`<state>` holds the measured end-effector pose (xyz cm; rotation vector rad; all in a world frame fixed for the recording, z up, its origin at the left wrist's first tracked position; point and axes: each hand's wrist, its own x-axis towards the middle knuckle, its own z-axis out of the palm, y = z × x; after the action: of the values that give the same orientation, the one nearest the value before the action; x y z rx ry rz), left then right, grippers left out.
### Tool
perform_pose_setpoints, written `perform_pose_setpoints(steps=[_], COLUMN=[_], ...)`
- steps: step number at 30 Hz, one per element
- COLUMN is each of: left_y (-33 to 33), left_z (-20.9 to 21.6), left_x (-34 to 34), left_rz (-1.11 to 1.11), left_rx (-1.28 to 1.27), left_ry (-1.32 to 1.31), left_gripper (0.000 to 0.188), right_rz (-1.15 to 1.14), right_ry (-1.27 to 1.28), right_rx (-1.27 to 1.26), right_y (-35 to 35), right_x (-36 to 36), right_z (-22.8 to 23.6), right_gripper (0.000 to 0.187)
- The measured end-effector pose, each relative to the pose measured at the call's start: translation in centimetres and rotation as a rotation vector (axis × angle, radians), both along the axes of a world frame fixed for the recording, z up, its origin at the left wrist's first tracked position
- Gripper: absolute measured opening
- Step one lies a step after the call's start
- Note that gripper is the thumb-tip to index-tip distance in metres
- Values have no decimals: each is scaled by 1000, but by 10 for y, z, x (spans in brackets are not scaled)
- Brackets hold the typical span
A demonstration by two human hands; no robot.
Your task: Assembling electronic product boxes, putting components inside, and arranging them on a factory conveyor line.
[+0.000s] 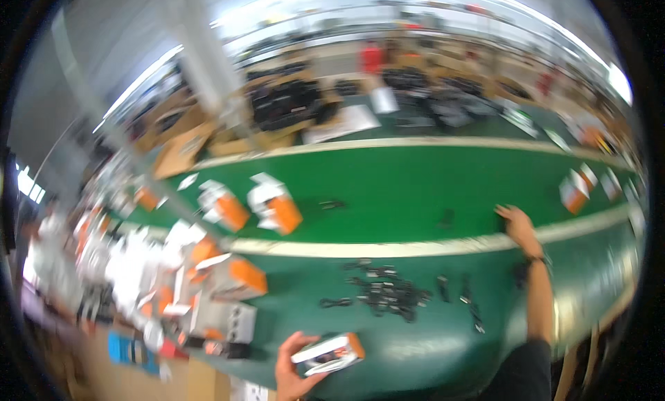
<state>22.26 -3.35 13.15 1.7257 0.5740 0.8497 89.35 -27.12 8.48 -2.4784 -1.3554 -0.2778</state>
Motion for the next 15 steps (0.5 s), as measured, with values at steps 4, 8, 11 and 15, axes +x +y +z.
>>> perform_pose_setpoints(steps=[4,8,11,15], left_y=[-2,-3,-6,-8], left_z=[0,6,12,6], left_x=[7,0,6,19], left_rz=[94,249,337,333], left_rx=[-46,47,38,10], left_ry=[-16,13,14,26], left_gripper=[89,88,89,91], right_rz=[55,190,112,-27], right_ry=[86,-68,-12,0], right_rx=[205,110,35,367], right_y=[-19,-18,-16,-16], right_x=[2,20,12,-56], right_z=[-21,-32,-7,37], right_gripper=[45,40,33,20])
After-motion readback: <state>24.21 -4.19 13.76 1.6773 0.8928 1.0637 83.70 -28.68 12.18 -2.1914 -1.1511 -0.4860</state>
